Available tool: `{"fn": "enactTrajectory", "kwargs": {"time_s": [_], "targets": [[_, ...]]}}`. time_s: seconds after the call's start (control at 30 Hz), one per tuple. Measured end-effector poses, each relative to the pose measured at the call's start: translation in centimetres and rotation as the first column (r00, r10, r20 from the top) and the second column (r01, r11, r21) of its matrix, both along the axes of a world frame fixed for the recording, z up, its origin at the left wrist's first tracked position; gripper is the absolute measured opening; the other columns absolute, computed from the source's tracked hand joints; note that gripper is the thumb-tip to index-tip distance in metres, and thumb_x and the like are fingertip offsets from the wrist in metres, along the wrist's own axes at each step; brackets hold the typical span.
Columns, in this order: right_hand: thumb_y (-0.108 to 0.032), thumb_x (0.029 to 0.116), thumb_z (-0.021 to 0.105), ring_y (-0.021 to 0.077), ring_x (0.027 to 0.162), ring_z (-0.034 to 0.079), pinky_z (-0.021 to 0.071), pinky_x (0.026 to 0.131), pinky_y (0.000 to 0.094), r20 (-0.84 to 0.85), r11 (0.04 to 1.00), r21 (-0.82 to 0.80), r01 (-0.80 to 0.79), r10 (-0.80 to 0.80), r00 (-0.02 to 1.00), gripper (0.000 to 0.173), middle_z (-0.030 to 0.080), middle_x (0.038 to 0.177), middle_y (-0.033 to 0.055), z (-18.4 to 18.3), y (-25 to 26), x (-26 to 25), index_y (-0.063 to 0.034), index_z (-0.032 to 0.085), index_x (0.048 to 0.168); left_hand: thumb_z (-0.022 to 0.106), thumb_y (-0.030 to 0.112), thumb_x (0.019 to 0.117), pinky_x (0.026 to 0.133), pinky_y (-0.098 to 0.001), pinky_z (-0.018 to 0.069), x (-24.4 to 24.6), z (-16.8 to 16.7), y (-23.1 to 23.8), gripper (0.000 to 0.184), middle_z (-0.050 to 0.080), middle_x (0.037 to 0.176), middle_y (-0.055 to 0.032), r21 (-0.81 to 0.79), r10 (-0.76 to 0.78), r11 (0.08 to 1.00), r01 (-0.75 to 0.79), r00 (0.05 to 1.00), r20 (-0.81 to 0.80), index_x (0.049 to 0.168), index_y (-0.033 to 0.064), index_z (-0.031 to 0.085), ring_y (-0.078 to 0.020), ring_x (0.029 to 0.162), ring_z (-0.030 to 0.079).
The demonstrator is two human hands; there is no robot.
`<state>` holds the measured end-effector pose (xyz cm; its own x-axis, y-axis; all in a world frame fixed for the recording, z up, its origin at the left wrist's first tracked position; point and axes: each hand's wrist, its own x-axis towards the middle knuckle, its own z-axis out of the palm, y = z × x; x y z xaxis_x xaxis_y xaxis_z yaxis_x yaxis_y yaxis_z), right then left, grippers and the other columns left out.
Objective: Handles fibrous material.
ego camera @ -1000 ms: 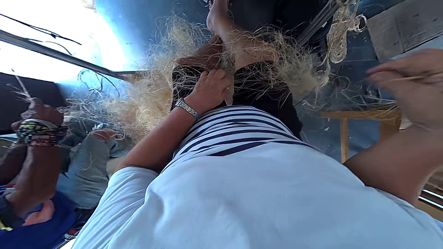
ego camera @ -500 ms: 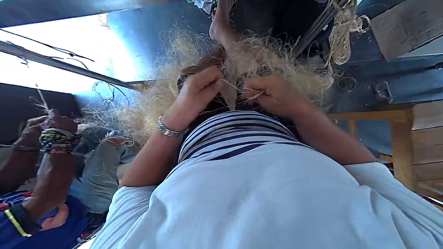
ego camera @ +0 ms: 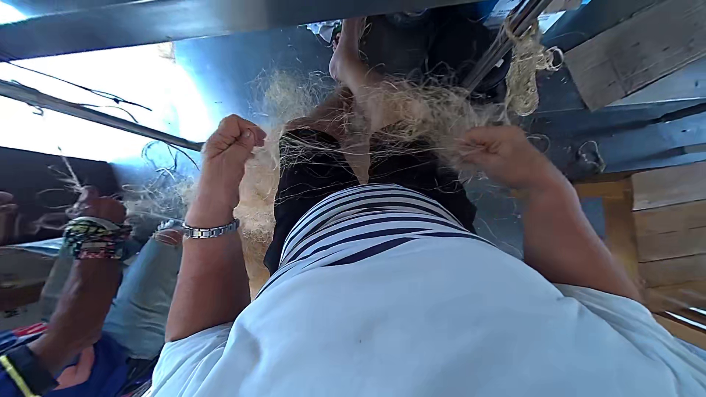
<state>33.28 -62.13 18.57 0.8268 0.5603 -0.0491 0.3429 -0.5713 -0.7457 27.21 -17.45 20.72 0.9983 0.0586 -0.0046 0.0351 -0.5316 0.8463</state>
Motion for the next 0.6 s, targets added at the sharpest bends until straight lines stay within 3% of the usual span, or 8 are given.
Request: {"fn": "enactTrajectory", "kwargs": {"time_s": [0.03, 0.1, 0.2, 0.3, 0.4, 0.5, 0.53, 0.6], "targets": [[-0.009, 0.0999, 0.056, 0.0098, 0.074, 0.06, 0.053, 0.072, 0.0337, 0.011, 0.999, 0.041, -0.009, 0.008, 1.0, 0.016, 0.064, 0.082, 0.0073, 0.6, 0.5, -0.3, 0.0015, 0.067, 0.096, 0.043, 0.017, 0.1046, 0.095, -0.0296, 0.0494, 0.3, 0.5, 0.1, 0.03, 0.061, 0.12, -0.0082, 0.078, 0.029, 0.997, -0.027, 0.999, -0.021, 0.121, -0.0023, 0.059, -0.0066, 0.109, 0.058], [-0.009, 0.099, 0.055, 0.0092, 0.074, 0.059, 0.0518, 0.072, 0.032, 0.045, 0.996, 0.086, -0.037, 0.034, 0.998, 0.017, 0.065, 0.082, 0.0074, 1.9, 1.3, -0.5, 0.002, 0.069, 0.096, 0.047, 0.015, 0.1012, 0.102, -0.0405, 0.0462, 0.8, 2.2, -0.5, 0.039, 0.055, 0.138, -0.0216, 0.204, 0.039, 0.978, -0.038, 0.999, -0.001, 0.134, -0.0045, 0.053, -0.0206, 0.124, 0.055], [-0.011, 0.0995, 0.055, 0.0084, 0.071, 0.058, 0.0493, 0.067, 0.0295, 0.119, 0.987, 0.11, -0.12, 0.107, 0.987, 0.018, 0.064, 0.079, 0.0057, 3.7, 2.6, -0.5, -0.0004, 0.068, 0.094, 0.047, 0.013, 0.1003, 0.102, -0.0347, 0.0457, 0.6, 5.4, -3.5, 0.036, 0.057, 0.136, -0.0197, 0.272, -0.101, 0.962, 0.038, 0.97, 0.221, 0.131, -0.002, 0.058, -0.018, 0.123, 0.056], [-0.011, 0.0989, 0.054, 0.0056, 0.069, 0.056, 0.0483, 0.065, 0.0265, 0.18, 0.978, 0.124, -0.165, 0.142, 0.973, 0.017, 0.064, 0.078, 0.0031, 5.2, 3.8, -0.2, -0.0025, 0.069, 0.095, 0.045, 0.011, 0.102, 0.106, -0.0332, 0.0434, 0.4, 8.0, -7.2, 0.03, 0.062, 0.128, -0.0161, 0.297, -0.381, 0.913, 0.281, 0.847, 0.369, 0.122, -0.0029, 0.062, -0.0154, 0.123, 0.055], [-0.011, 0.0992, 0.054, 0.0021, 0.066, 0.054, 0.0461, 0.062, 0.0221, 0.226, 0.975, 0.138, -0.174, 0.14, 0.964, 0.017, 0.062, 0.077, -0.0001, 6.3, 4.4, -0.1, -0.0042, 0.068, 0.093, 0.046, 0.015, 0.1016, 0.1, -0.037, 0.0489, 1.0, 8.2, -10.9, 0.032, 0.065, 0.121, -0.0141, 0.324, -0.55, 0.828, 0.458, 0.777, 0.306, 0.121, -0.0001, 0.065, -0.0179, 0.116, 0.06], [-0.009, 0.0982, 0.054, 0.0048, 0.072, 0.059, 0.0501, 0.066, 0.0242, 0.281, 0.964, 0.153, -0.218, 0.17, 0.945, 0.017, 0.066, 0.081, 0.0031, 6.9, 4.9, 0.0, -0.0034, 0.07, 0.094, 0.047, 0.019, 0.1041, 0.092, -0.0483, 0.0552, 1.6, 6.9, -14.1, 0.033, 0.067, 0.12, -0.0149, 0.371, -0.596, 0.772, 0.516, 0.791, 0.14, 0.126, 0.0024, 0.064, -0.0254, 0.109, 0.067], [-0.008, 0.098, 0.054, 0.0065, 0.072, 0.06, 0.0506, 0.067, 0.0259, 0.294, 0.964, 0.15, -0.22, 0.169, 0.941, 0.017, 0.066, 0.081, 0.0044, 7.1, 5.1, 0.0, -0.0027, 0.07, 0.094, 0.046, 0.022, 0.1055, 0.084, -0.0506, 0.0562, 1.7, 6.3, -14.6, 0.032, 0.068, 0.113, -0.0145, 0.387, -0.585, 0.766, 0.513, 0.806, 0.09, 0.124, 0.0035, 0.064, -0.0267, 0.1, 0.069], [-0.007, 0.0983, 0.054, 0.0106, 0.072, 0.061, 0.0513, 0.068, 0.0305, 0.318, 0.968, 0.137, -0.209, 0.157, 0.935, 0.017, 0.066, 0.081, 0.0068, 7.2, 5.1, 0.1, -0.0015, 0.07, 0.094, 0.045, 0.024, 0.1069, 0.063, -0.0468, 0.0509, 2.0, 5.2, -14.8, 0.027, 0.063, 0.082, -0.0091, 0.346, -0.569, 0.781, 0.52, 0.821, 0.051, 0.106, 0.0052, 0.064, -0.0226, 0.071, 0.063]]}}
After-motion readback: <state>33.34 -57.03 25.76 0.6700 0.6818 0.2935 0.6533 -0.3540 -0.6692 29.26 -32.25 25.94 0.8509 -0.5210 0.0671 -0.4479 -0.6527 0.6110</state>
